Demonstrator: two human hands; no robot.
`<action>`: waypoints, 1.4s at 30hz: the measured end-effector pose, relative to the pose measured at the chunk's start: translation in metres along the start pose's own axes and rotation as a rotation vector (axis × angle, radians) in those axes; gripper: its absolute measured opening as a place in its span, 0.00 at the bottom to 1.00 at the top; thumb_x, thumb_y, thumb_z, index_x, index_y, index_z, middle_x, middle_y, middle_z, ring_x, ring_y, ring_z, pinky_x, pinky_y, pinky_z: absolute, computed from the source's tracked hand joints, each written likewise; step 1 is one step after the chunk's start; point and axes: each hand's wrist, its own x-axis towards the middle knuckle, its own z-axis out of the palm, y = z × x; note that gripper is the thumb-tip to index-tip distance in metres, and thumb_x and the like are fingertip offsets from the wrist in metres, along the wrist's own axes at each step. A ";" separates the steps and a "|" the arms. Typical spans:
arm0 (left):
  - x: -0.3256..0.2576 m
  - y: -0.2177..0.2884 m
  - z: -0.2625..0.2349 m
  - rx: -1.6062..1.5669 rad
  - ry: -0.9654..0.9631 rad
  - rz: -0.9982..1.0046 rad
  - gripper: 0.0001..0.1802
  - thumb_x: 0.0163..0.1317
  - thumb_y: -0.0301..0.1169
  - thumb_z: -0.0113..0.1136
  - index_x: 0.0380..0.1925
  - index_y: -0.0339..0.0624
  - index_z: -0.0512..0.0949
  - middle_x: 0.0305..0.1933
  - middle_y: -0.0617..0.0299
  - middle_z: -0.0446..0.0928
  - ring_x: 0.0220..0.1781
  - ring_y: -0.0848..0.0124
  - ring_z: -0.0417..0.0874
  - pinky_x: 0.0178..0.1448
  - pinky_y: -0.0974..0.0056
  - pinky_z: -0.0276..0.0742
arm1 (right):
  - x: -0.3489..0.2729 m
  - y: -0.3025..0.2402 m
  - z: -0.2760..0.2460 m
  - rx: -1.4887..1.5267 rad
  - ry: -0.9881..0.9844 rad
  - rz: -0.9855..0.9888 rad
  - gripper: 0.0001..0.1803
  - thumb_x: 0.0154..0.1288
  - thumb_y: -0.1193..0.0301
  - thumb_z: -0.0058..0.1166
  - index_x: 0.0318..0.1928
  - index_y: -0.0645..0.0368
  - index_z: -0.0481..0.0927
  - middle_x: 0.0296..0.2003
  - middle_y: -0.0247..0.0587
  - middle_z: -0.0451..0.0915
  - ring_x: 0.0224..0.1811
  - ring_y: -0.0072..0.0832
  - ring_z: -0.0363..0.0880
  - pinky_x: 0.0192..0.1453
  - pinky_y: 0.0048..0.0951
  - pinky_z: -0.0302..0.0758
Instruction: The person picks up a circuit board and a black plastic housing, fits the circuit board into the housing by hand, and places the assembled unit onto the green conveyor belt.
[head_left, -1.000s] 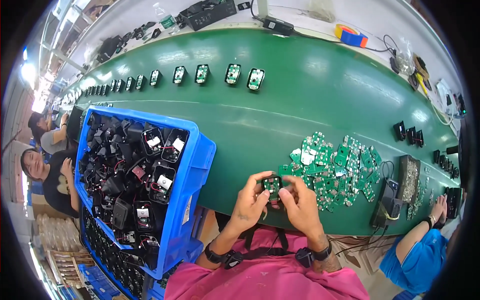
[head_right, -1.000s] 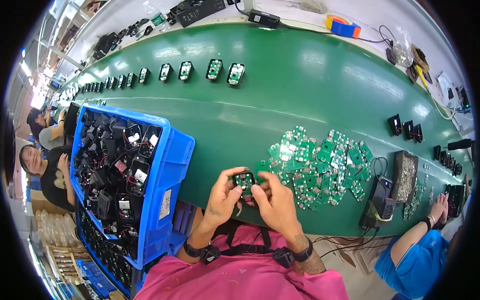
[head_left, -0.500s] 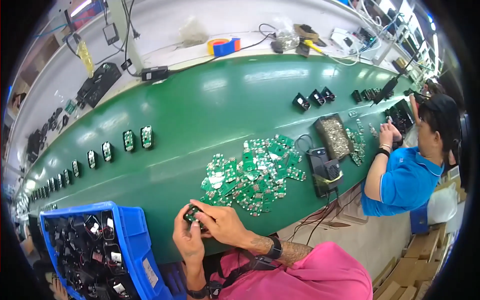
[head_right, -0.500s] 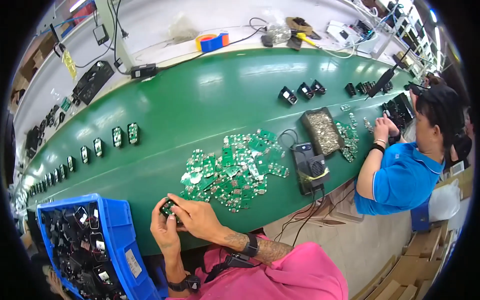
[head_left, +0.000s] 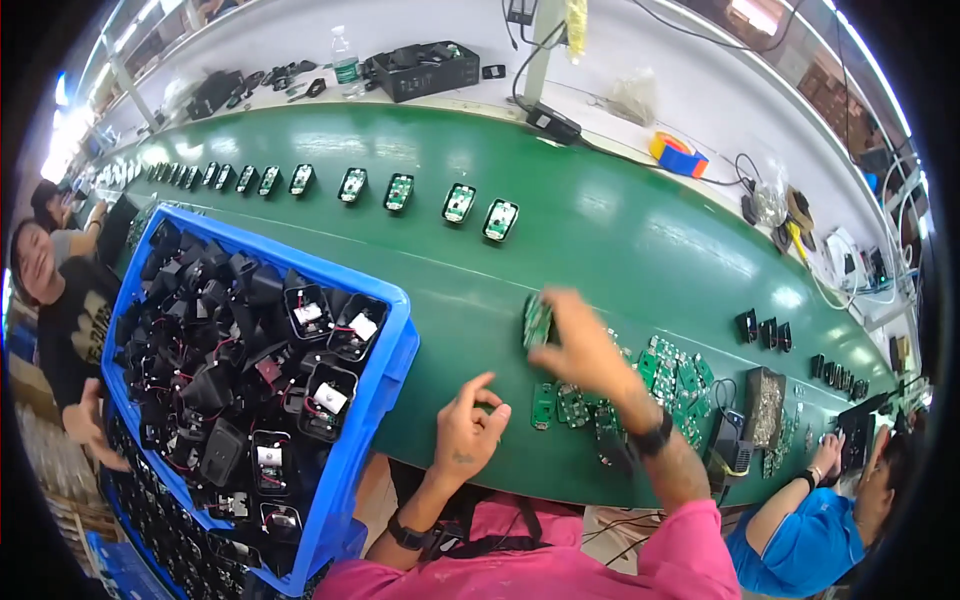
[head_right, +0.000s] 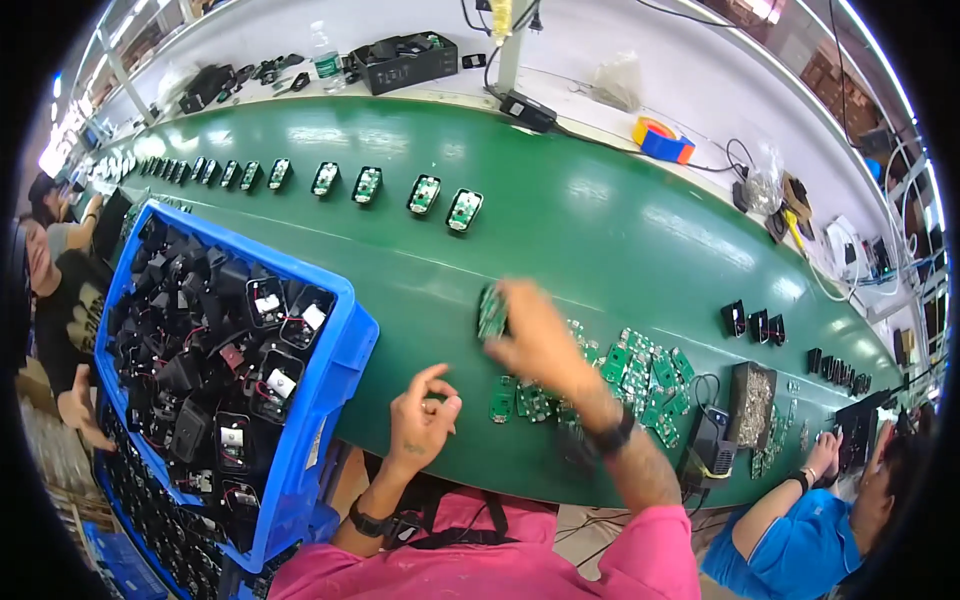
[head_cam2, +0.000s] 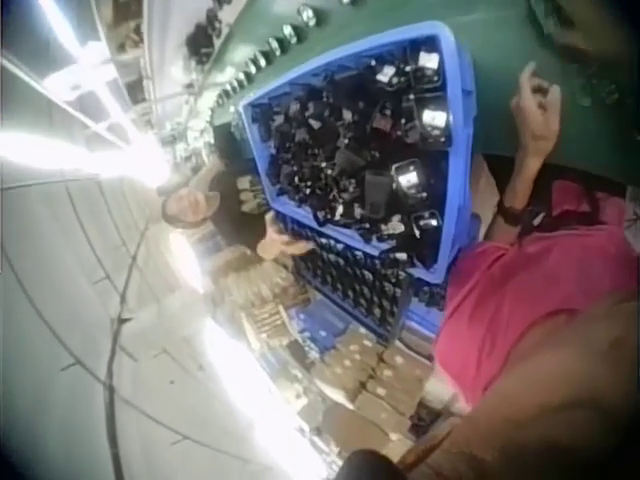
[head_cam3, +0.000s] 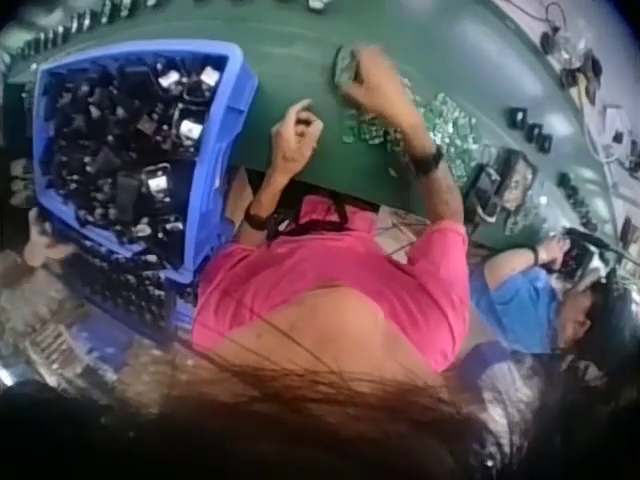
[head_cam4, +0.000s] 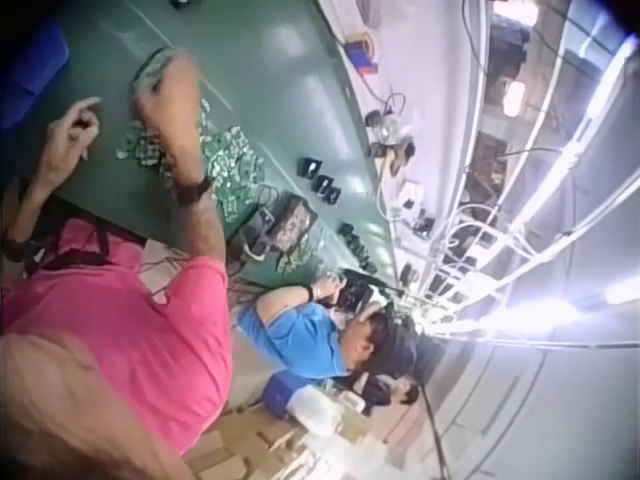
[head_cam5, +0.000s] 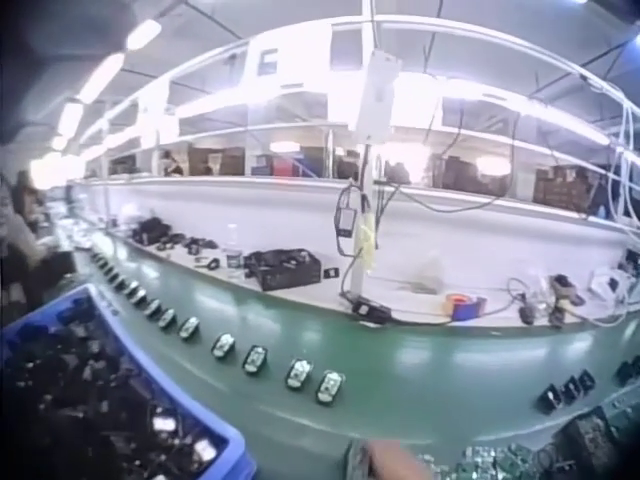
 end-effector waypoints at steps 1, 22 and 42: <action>-0.003 -0.006 0.000 0.092 -0.028 0.085 0.21 0.62 0.24 0.60 0.55 0.30 0.73 0.34 0.58 0.80 0.25 0.78 0.79 0.27 0.72 0.74 | 0.023 0.019 -0.001 -0.073 0.085 0.073 0.41 0.49 0.67 0.71 0.62 0.65 0.66 0.56 0.57 0.72 0.60 0.52 0.71 0.65 0.44 0.69; 0.002 -0.017 0.004 0.067 -0.085 0.151 0.12 0.63 0.22 0.60 0.47 0.32 0.79 0.31 0.59 0.78 0.24 0.78 0.78 0.26 0.73 0.73 | -0.096 0.237 -0.182 -0.868 0.201 0.979 0.34 0.58 0.70 0.54 0.66 0.61 0.66 0.63 0.63 0.69 0.54 0.57 0.79 0.56 0.49 0.79; -0.043 -0.014 0.012 0.258 -0.241 0.436 0.43 0.39 0.33 0.83 0.58 0.33 0.74 0.58 0.48 0.77 0.51 0.62 0.84 0.50 0.62 0.84 | -0.110 -0.087 -0.021 0.059 -0.354 0.379 0.28 0.57 0.59 0.67 0.53 0.64 0.77 0.35 0.52 0.83 0.38 0.48 0.84 0.39 0.40 0.79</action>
